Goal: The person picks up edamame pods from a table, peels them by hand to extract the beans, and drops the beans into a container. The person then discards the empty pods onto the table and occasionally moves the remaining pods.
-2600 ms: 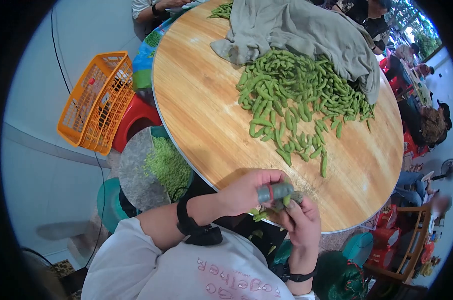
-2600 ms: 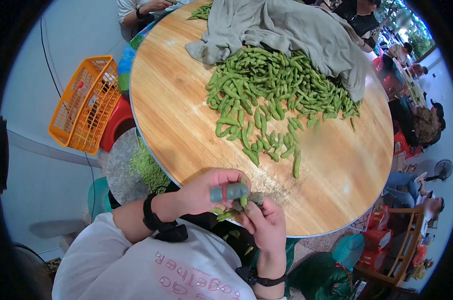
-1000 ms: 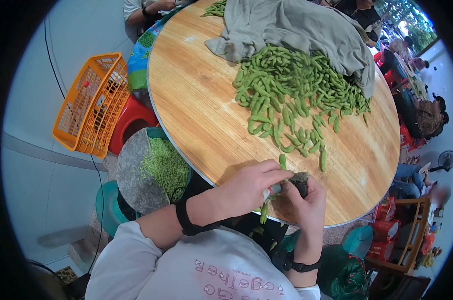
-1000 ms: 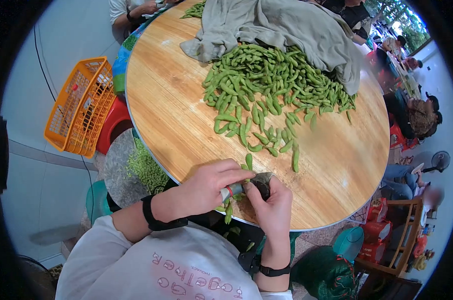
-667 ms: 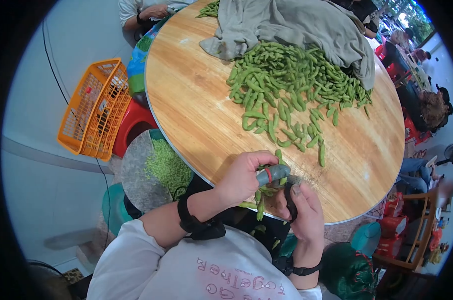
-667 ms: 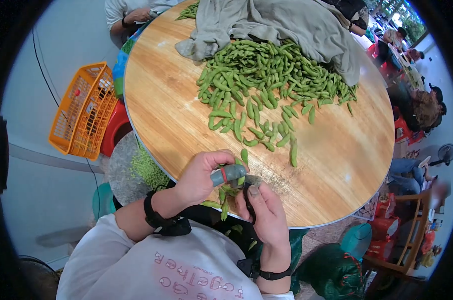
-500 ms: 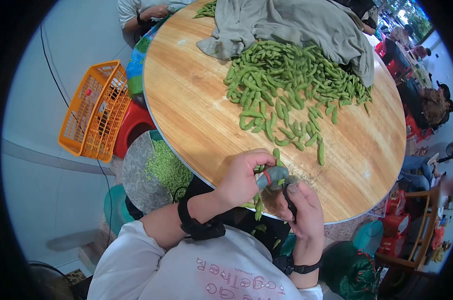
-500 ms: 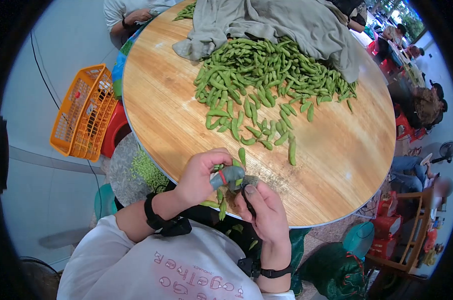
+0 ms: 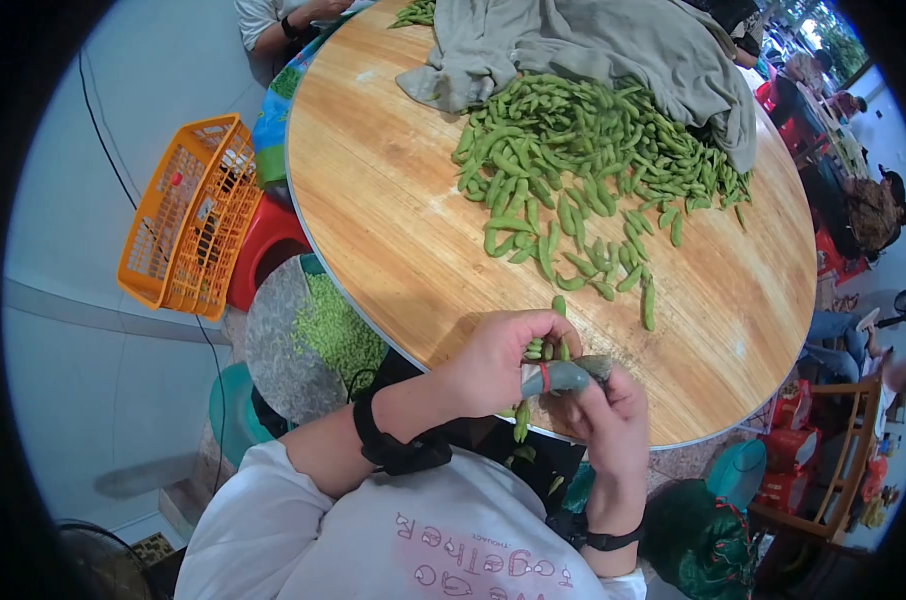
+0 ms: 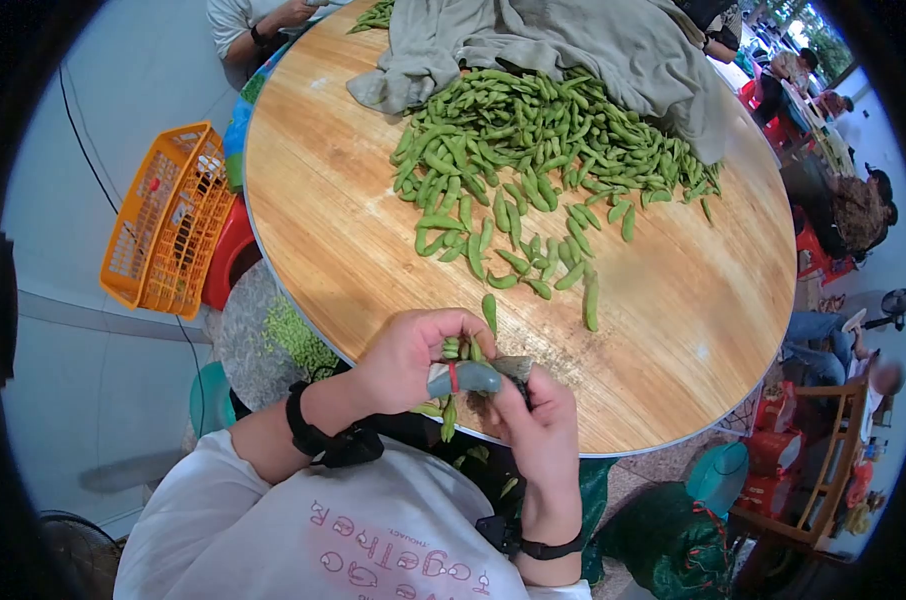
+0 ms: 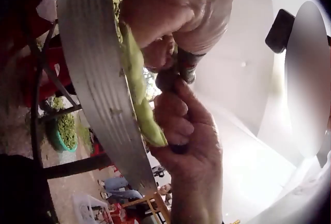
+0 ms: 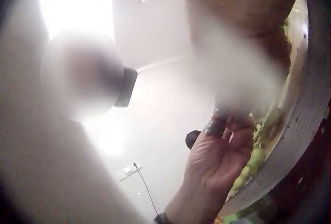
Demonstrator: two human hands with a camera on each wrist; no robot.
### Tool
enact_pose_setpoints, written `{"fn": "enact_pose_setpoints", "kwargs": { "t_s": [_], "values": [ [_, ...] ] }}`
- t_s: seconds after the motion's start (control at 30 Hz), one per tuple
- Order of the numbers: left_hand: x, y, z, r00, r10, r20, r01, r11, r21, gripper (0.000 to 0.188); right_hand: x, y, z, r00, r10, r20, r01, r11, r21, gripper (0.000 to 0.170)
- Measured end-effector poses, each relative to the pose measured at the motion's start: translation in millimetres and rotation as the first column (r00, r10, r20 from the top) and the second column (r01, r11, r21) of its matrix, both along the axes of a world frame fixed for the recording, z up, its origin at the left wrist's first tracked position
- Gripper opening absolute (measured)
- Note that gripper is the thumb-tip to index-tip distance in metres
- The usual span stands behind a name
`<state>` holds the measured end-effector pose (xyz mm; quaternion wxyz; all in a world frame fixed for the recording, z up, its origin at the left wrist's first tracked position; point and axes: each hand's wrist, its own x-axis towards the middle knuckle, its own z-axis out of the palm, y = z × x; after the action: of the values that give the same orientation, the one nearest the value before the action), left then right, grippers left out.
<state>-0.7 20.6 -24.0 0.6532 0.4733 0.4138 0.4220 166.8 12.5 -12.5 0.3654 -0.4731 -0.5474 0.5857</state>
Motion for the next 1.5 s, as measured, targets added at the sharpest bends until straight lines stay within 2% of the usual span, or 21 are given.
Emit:
{"fn": "enact_pose_setpoints", "kwargs": {
  "t_s": [0.07,0.23,0.33,0.43,0.53,0.67,0.7,0.73,0.8,0.9,0.97,1.0,1.03,1.07,1.1,1.17,1.2,1.23,1.27,1.37,1.5],
  "values": [
    [-7.0,0.3,6.9,0.993,-0.064,-0.096,0.078,0.986,0.145,0.021,5.0,3.4,2.4,0.924,-0.051,-0.380,-0.094,0.931,-0.352,0.009],
    [-23.3,8.4,-5.1,0.956,-0.242,0.165,0.218,0.964,0.153,0.032,-0.2,1.1,7.4,0.802,-0.191,-0.566,-0.185,0.821,-0.540,0.014],
    [-22.8,6.5,-2.5,0.938,-0.195,0.286,0.196,0.980,0.025,0.037,-1.5,1.6,7.8,0.903,-0.048,-0.428,-0.151,0.896,-0.419,0.011],
    [-17.6,1.1,3.0,0.943,-0.116,0.313,0.136,0.990,-0.044,0.041,-12.3,1.8,3.3,0.996,-0.090,0.027,0.081,0.969,0.231,0.011],
    [-14.7,-0.3,1.0,0.948,-0.131,0.292,0.151,0.987,-0.048,0.045,-7.9,0.2,-0.6,0.954,-0.108,0.279,-0.019,0.909,0.416,0.011],
    [-16.8,-6.7,-0.7,0.910,-0.169,0.379,0.217,0.972,-0.088,0.051,-16.4,-1.3,9.4,0.948,-0.179,0.263,0.026,0.868,0.496,0.009],
    [-16.5,-8.0,-1.7,0.910,-0.169,0.378,0.217,0.972,-0.087,0.051,-14.4,-1.2,14.5,0.991,-0.128,-0.041,0.132,0.982,0.136,0.008],
    [-16.2,-9.2,-3.0,0.882,-0.189,0.432,0.225,0.974,-0.033,0.051,-12.5,-0.7,17.3,0.922,-0.184,-0.340,0.099,0.962,-0.254,0.006],
    [-16.2,-11.4,-1.9,0.850,-0.213,0.483,0.231,0.973,0.023,0.050,-9.2,0.8,18.7,0.879,-0.201,-0.433,0.043,0.937,-0.347,0.005],
    [-17.8,-13.0,4.8,0.784,-0.155,0.601,0.277,0.954,-0.116,0.045,1.3,3.3,20.7,0.958,-0.093,-0.270,0.022,0.967,-0.255,0.003],
    [-20.5,-12.3,6.4,0.966,-0.096,0.241,0.123,0.987,-0.101,0.037,10.7,6.5,19.3,0.977,-0.120,-0.174,0.102,0.989,-0.107,0.004],
    [-21.1,-11.6,3.2,0.966,-0.099,0.240,0.126,0.987,-0.099,0.037,10.8,5.6,17.6,0.977,-0.123,-0.176,0.105,0.989,-0.106,0.004],
    [-21.9,-9.6,-4.0,0.999,-0.051,0.000,0.051,0.998,-0.035,0.032,10.5,5.2,14.7,0.976,-0.187,-0.114,0.184,0.982,-0.036,0.005],
    [-23.1,-7.9,-8.8,0.972,0.021,-0.235,-0.010,0.999,0.047,0.028,11.1,5.3,11.5,0.966,-0.254,-0.056,0.256,0.966,0.038,0.006],
    [-26.5,-7.3,-9.9,0.972,0.019,-0.235,-0.008,0.999,0.048,0.028,12.7,6.0,7.7,0.965,-0.256,-0.057,0.258,0.965,0.039,0.006],
    [-34.1,-7.7,-11.1,0.852,0.112,-0.511,0.064,0.947,0.315,0.022,14.8,6.5,1.1,0.889,-0.420,0.184,0.309,0.845,0.437,0.006],
    [-31.4,-9.8,-6.7,0.851,0.111,-0.513,0.067,0.947,0.315,0.022,11.6,4.6,2.4,0.888,-0.422,0.182,0.312,0.844,0.436,0.006],
    [-25.9,-14.3,1.2,0.983,-0.035,-0.181,0.047,0.997,0.065,0.020,4.1,0.9,5.7,0.864,-0.451,0.226,0.281,0.802,0.528,0.005],
    [-20.6,-17.7,5.8,0.976,-0.082,0.202,0.119,0.977,-0.178,0.019,-3.2,-2.8,9.1,0.835,-0.483,0.266,0.240,0.753,0.613,0.006],
    [-9.2,-20.3,6.2,0.893,0.062,0.446,0.095,0.943,-0.320,0.019,-18.4,-13.3,15.7,0.809,-0.455,0.373,0.051,0.686,0.726,0.010],
    [-11.3,-19.4,-6.7,0.865,0.139,0.483,0.051,0.932,-0.360,0.019,-22.7,-14.3,8.3,0.830,-0.385,0.403,-0.099,0.611,0.786,0.012]
  ]
}}
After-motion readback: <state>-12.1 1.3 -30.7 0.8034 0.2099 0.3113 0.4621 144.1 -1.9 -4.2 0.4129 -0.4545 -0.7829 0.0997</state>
